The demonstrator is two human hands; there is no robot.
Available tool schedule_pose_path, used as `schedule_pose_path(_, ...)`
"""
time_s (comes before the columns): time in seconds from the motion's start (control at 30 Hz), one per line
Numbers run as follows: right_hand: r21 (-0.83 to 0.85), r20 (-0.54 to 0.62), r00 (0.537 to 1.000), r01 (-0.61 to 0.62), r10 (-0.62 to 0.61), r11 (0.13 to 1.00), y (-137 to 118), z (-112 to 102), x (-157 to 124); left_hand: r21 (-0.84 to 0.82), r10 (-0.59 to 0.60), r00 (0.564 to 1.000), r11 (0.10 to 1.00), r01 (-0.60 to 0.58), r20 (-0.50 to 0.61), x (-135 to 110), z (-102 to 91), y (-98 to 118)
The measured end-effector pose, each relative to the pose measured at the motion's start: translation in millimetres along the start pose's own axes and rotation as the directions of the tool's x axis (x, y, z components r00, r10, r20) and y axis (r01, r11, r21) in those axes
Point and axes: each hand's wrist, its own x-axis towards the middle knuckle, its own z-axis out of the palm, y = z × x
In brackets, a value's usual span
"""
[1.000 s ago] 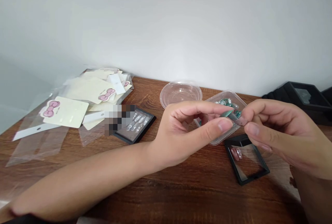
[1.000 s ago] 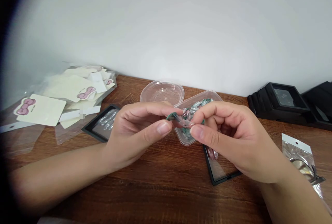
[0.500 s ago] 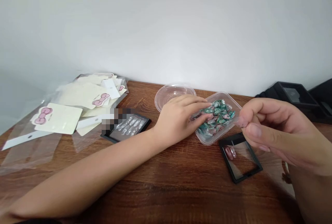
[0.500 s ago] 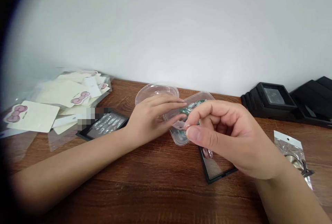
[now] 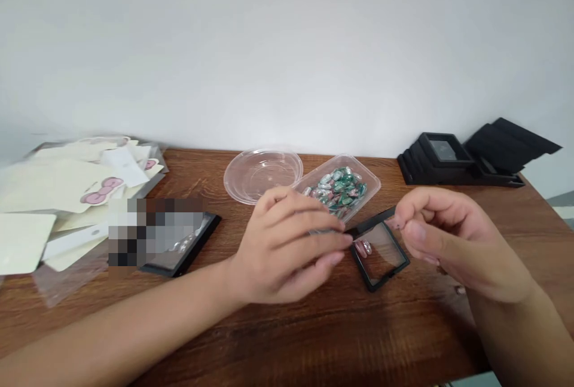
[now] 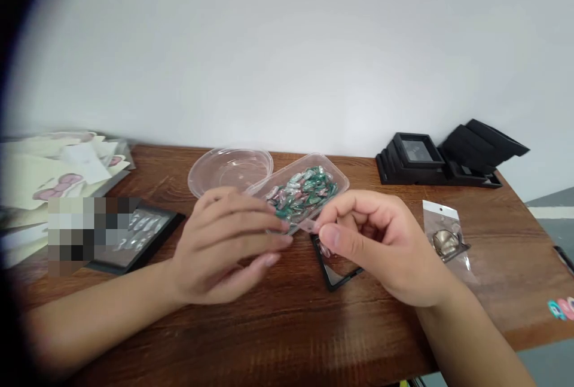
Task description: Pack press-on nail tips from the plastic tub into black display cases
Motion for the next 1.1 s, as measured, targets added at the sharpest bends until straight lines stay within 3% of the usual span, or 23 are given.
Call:
schedule_pose_path(0.1, -0.241, -0.132, 0.989, 0.037, -0.070, 0.970, 21, -10, -29, -0.121, 0.178, 0.977, 0.979, -0.164, 0.116, -16, 17.8, 14)
schedule_pose_path(0.17, -0.333, -0.174, 0.983, -0.011, -0.050, 0.943, 40, -17, -41, -0.229, 0.290, 0.929, 0.944, -0.238, 0.232, -24, 27.8, 21)
schedule_pose_path(0.27, -0.392, -0.253, 0.967, -0.126, 0.025, 0.911, 66, -27, -45, -0.233, 0.368, 0.879, 0.923, -0.306, 0.304, -29, 35.4, 22)
schedule_pose_path(0.4, -0.395, -0.322, 0.936, -0.269, 0.142, 0.878, 84, -35, -34, -0.172, 0.371, 0.840, 0.929, -0.329, 0.396, -31, 39.5, 13)
schedule_pose_path(0.53, -0.471, -0.330, 0.932, -0.301, 0.151, 0.829, 89, -32, -28, -0.174, 0.357, 0.824, 0.934, -0.312, 0.440, -35, 45.2, 6)
schedule_pose_path(0.7, -0.610, -0.332, 0.925, -0.358, 0.183, 0.707, 94, -20, -31, -0.170, 0.350, 0.798, 0.936, -0.307, 0.490, -39, 47.3, 5)
schedule_pose_path(0.87, -0.706, -0.393, 0.911, -0.388, 0.129, 0.592, 95, -15, -32, -0.192, 0.340, 0.795, 0.940, -0.281, 0.502, -39, 46.5, 5)
schedule_pose_path(1.1, -0.809, -0.388, 0.921, -0.363, 0.044, 0.461, 93, -10, -32, -0.233, 0.319, 0.812, 0.945, -0.231, 0.489, -37, 46.4, 5)
